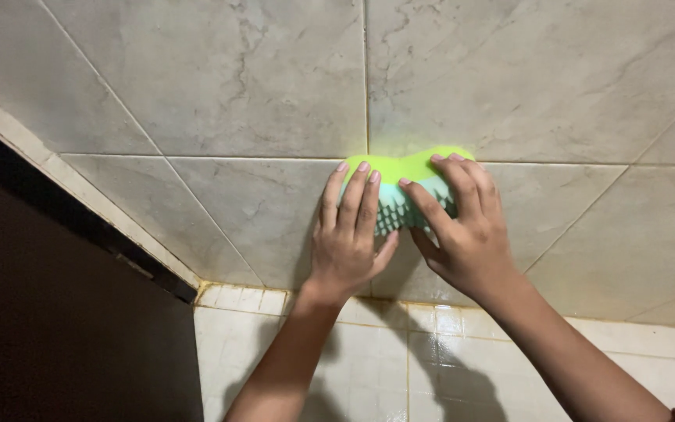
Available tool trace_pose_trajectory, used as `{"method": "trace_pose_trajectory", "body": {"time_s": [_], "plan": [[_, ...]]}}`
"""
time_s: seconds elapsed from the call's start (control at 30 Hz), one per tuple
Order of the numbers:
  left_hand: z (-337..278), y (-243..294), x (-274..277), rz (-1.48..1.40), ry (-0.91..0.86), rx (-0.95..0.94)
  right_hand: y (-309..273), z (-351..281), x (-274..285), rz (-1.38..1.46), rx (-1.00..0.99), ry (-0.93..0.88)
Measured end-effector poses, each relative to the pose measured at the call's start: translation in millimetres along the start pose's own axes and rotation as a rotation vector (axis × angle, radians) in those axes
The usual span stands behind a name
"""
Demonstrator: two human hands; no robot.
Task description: The person scrubs the lower section of a tiled bathroom wall using a green and blue scrubbing brush. They move the brush back and forth along the grout lines and tile surfaces, focusing on the area near the floor.
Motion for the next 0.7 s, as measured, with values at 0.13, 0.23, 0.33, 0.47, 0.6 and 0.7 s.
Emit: {"method": "trace_pose_trajectory", "body": {"time_s": [0.13, 0.23, 0.33, 0.47, 0.6, 0.7], "plan": [[-6.0, 0.9, -8.4, 0.007, -0.002, -0.006, 1.8, -13.4, -14.0, 0.005, -0.006, 0.001], [-14.0, 0.6, -14.2, 0.009, -0.016, -0.013, 2.1, -22.3, -23.9, -0.004, -0.018, 0.0], [-23.2, -0.1, -23.2, -0.006, -0.043, -0.019, 2.9, -31.7, -35.0, 0.024, -0.011, -0.001], [-38.9, -1.9, -38.5, 0.026, -0.132, 0.004, 4.3, -45.3, -50.8, 0.045, 0.017, -0.036], [-52.9, -0.7, -52.6, 0.037, -0.2, 0.022, 0.9, -54.4, -58.0, 0.09, 0.049, -0.054], [-61.3, -0.7, -64.2, 0.025, -0.237, 0.034, 3.7, -64.6, -71.1, 0.062, 0.035, -0.083]]}}
Point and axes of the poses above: each hand's wrist, its own z-axis towards the middle knuckle, its own x-axis out of the back of the hand, y = z × x, the point moved 5 cm from there along z, towards the middle knuckle, and after that the axes turned 15 degrees about -y, right-handed, at the moved point
